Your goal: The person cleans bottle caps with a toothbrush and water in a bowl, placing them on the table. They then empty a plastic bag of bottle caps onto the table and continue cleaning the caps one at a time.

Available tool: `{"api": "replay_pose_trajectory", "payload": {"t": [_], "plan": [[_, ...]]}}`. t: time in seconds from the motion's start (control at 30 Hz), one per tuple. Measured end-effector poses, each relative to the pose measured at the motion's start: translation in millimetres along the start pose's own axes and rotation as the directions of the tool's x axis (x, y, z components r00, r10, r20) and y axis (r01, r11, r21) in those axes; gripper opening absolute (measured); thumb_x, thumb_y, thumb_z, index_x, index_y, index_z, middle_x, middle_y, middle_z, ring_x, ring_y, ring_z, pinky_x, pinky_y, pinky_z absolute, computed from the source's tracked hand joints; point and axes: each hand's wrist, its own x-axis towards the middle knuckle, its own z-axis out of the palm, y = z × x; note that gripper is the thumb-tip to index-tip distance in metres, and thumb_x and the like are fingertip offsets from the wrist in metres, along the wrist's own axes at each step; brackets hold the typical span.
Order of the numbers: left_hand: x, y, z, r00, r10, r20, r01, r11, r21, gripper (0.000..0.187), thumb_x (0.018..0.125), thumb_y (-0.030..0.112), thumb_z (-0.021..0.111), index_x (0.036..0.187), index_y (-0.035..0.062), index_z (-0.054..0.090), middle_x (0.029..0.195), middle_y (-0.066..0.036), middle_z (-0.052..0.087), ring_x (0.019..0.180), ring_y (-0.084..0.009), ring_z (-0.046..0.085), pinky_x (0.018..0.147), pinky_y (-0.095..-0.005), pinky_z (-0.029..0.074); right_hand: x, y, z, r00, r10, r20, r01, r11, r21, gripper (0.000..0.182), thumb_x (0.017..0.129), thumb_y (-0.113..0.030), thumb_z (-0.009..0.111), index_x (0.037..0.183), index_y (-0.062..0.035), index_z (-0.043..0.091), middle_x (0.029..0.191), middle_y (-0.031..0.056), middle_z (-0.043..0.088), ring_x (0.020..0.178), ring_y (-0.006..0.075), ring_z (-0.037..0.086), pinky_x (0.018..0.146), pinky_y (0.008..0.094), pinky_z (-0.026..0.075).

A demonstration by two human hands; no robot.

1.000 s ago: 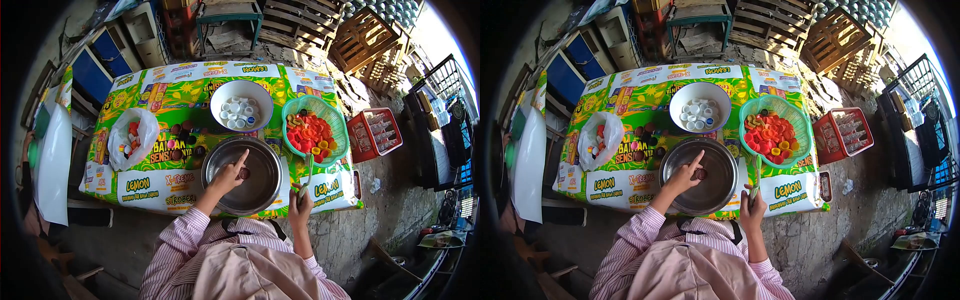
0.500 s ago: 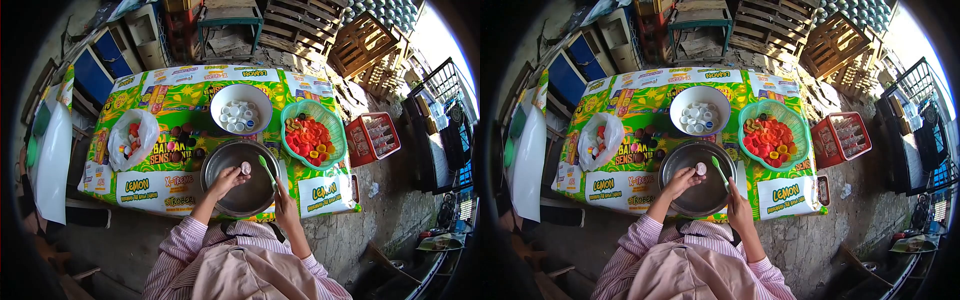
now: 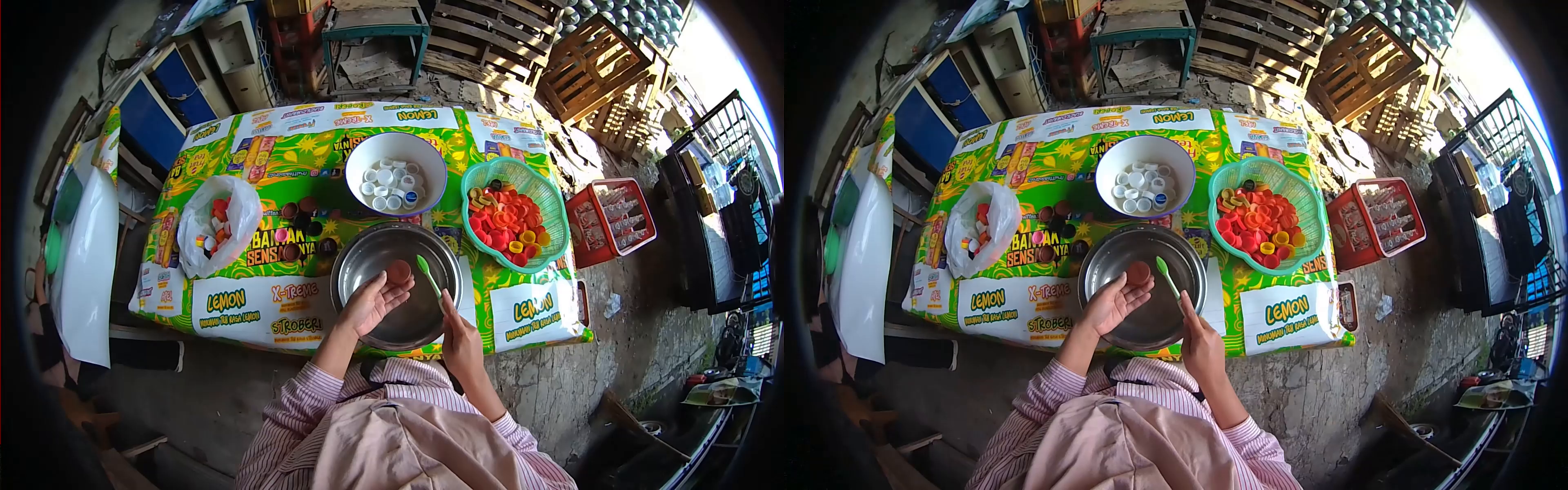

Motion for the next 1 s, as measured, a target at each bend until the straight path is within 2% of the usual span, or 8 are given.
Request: {"api": "replay_pose_trajectory", "payload": {"t": [0.1, 0.23, 0.33, 0.4, 0.57, 0.77, 0.97, 1.0], "plan": [[-1.1, 2.2, 1.4, 0.999, 0.033, 0.033, -0.033, 0.999, 0.005, 0.039, 0.096, 0.026, 0.036, 0.121, -0.0029, 0.043, 0.118, -0.017, 0.053, 0.11, -0.0222, 0.053, 0.097, -0.0349, 0.041, -8.5, -13.9, -3.5, 0.985, -0.143, 0.093, 0.145, 0.989, -0.013, 0.057, 0.082, -0.001, 0.049, 0.134, -0.0194, 0.036, 0.075, 0.0168, 0.058, 0.059, 0.0354, 0.056, 0.051, 0.0415, 0.044], [-2.3, 4.4, 2.5, 0.999, 0.038, 0.006, -0.038, 0.999, 0.018, 0.038, 0.096, 0.025, 0.037, 0.12, -0.0033, 0.044, 0.117, -0.017, 0.053, 0.108, -0.0227, 0.053, 0.095, -0.0349, 0.042, -3.5, 3.3, 3.0, 0.998, -0.045, -0.039, 0.047, 0.997, 0.056, 0.054, 0.084, -0.002, 0.048, 0.134, -0.0188, 0.036, 0.079, 0.0189, 0.059, 0.062, 0.0362, 0.058, 0.054, 0.0413, 0.046], [-1.6, 2.4, -2.9, 0.998, 0.056, 0.032, -0.059, 0.994, 0.09, 0.036, 0.096, 0.024, 0.037, 0.118, -0.0025, 0.045, 0.113, -0.015, 0.055, 0.105, -0.0217, 0.055, 0.092, -0.0333, 0.044, -1.3, -2.7, 2.5, 0.999, 0.005, 0.053, -0.013, 0.988, 0.151, 0.054, 0.084, 0.001, 0.044, 0.134, -0.0153, 0.035, 0.085, 0.0225, 0.06, 0.063, 0.0358, 0.058, 0.056, 0.0357, 0.045], [-0.7, 2.9, -2.3, 0.979, 0.197, 0.043, -0.197, 0.886, 0.42, 0.033, 0.096, 0.024, 0.037, 0.114, -0.0014, 0.047, 0.108, -0.013, 0.057, 0.102, -0.0208, 0.057, 0.088, -0.0314, 0.046, 2.2, -11.6, 1.3, 0.989, 0.062, 0.131, -0.091, 0.97, 0.226, 0.054, 0.084, 0.003, 0.041, 0.135, -0.0133, 0.034, 0.084, 0.0235, 0.06, 0.06, 0.0341, 0.058, 0.056, 0.0298, 0.043], [-2.4, 7.2, 3.9, 0.967, 0.251, -0.037, -0.224, 0.916, 0.333, 0.029, 0.096, 0.023, 0.036, 0.109, 0.0006, 0.049, 0.105, -0.011, 0.058, 0.098, -0.0202, 0.059, 0.086, -0.0299, 0.047, 4.8, -9.0, 4.2, 0.992, -0.032, 0.118, 0.016, 0.991, 0.131, 0.057, 0.082, 0.005, 0.042, 0.135, -0.0145, 0.033, 0.074, 0.0228, 0.057, 0.055, 0.0341, 0.056, 0.05, 0.0288, 0.039], [-2.1, 9.0, 3.1, 0.979, 0.202, -0.014, -0.183, 0.915, 0.36, 0.029, 0.096, 0.023, 0.037, 0.11, 0.0003, 0.049, 0.107, -0.012, 0.057, 0.099, -0.0212, 0.059, 0.088, -0.031, 0.047, 5.7, -18.5, 0.4, 0.992, -0.093, 0.091, 0.088, 0.994, 0.059, 0.054, 0.084, 0.0, 0.047, 0.134, -0.0157, 0.035, 0.079, 0.022, 0.06, 0.062, 0.0379, 0.058, 0.054, 0.0381, 0.044], [-2.7, 10.2, 1.9, 0.987, 0.16, 0.018, -0.161, 0.985, 0.056, 0.031, 0.096, 0.022, 0.037, 0.114, -0.0016, 0.046, 0.118, -0.017, 0.052, 0.112, -0.0261, 0.051, 0.094, -0.0344, 0.044, -1.9, -20.3, -3.6, 0.994, -0.049, 0.1, 0.049, 0.999, 0.006, 0.053, 0.085, -0.001, 0.047, 0.134, -0.0165, 0.036, 0.081, 0.0215, 0.061, 0.064, 0.0381, 0.059, 0.058, 0.0415, 0.046], [-2.5, 10.4, 1.8, 0.988, 0.151, 0.044, -0.153, 0.987, 0.048, 0.033, 0.096, 0.023, 0.035, 0.116, -0.0007, 0.045, 0.12, -0.018, 0.05, 0.113, -0.0267, 0.05, 0.094, -0.0345, 0.044, -7.6, -16.8, 1.3, 0.982, -0.143, 0.123, 0.149, 0.988, -0.044, 0.054, 0.084, -0.003, 0.048, 0.134, -0.016, 0.035, 0.079, 0.0184, 0.061, 0.062, 0.0358, 0.058, 0.052, 0.0419, 0.044]]}}
